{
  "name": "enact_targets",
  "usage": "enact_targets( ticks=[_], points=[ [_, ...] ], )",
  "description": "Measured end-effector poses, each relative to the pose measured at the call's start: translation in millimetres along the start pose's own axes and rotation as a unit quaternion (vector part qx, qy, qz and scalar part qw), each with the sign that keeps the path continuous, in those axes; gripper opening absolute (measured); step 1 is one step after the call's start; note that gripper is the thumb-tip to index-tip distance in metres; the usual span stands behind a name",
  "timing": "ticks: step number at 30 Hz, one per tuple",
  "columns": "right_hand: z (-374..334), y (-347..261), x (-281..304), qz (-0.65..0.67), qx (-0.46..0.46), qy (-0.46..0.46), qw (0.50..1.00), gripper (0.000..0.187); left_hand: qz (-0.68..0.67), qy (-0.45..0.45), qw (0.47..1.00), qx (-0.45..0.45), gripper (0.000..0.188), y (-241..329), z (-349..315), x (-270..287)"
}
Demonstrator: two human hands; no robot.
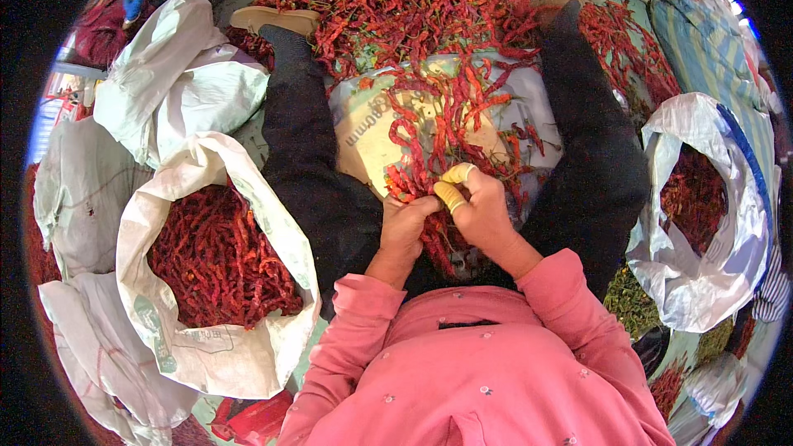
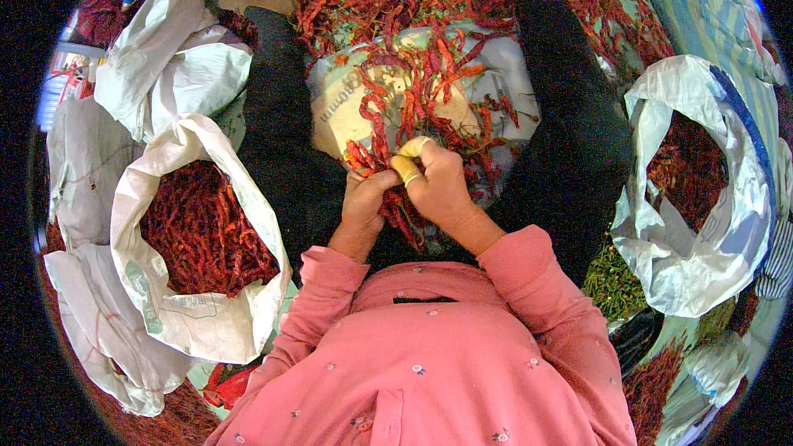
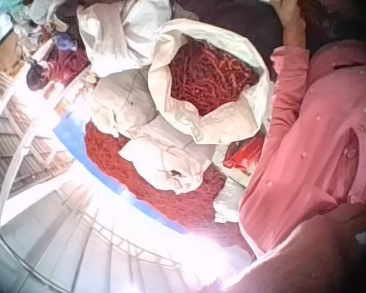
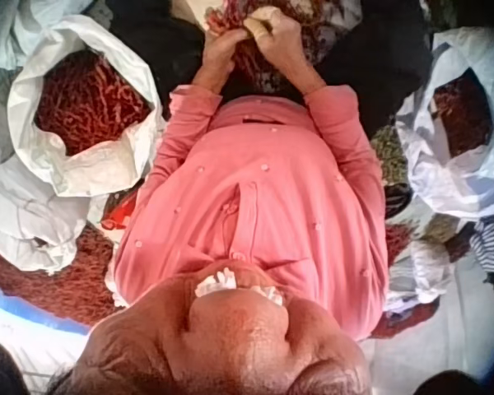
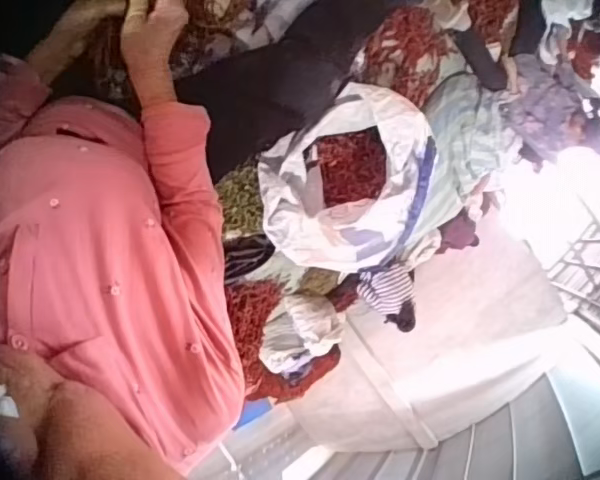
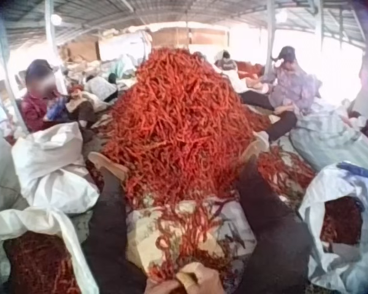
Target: The person sits on the floor and removes stems from dried red chilies by hand, placing the de-stemmed chilies into a nearby sack. The person repeatedly picks chilies from a large pile, snaps off the stems, and drops the chilies into the sack.
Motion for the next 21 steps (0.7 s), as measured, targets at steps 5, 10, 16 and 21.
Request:
enact_targets(
  ticks=[5, 10, 16, 21],
  points=[
    [3, -35, 8, -0.014, 0.143, 0.021, 0.989, 0.011, -0.025, 0.089, 0.994, 0.052, 0.023, -9, 6, 18],
    [-7, -25, 27, -0.087, 0.062, 0.004, 0.994, 0.012, -0.062, 0.121, 0.987, 0.083, 0.017, -7, 8, 16],
    [-19, -19, 12, -0.141, 0.03, -0.106, 0.984, 0.011, -0.048, 0.12, 0.991, -0.021, 0.022, -8, 8, 14],
    [-16, -11, 11, -0.192, -0.004, -0.148, 0.97, 0.007, -0.046, 0.128, 0.99, -0.035, 0.021, -6, 8, 11]
  ],
)
Point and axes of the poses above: each hand's wrist, its own z-axis towards the middle knuckle, its own x-axis out of the back of the hand, y = z × x, the point moved 1 cm from there along z, towards the middle knuckle, and after that the axes turned 1 degree about -y, right-handed, at the moved point
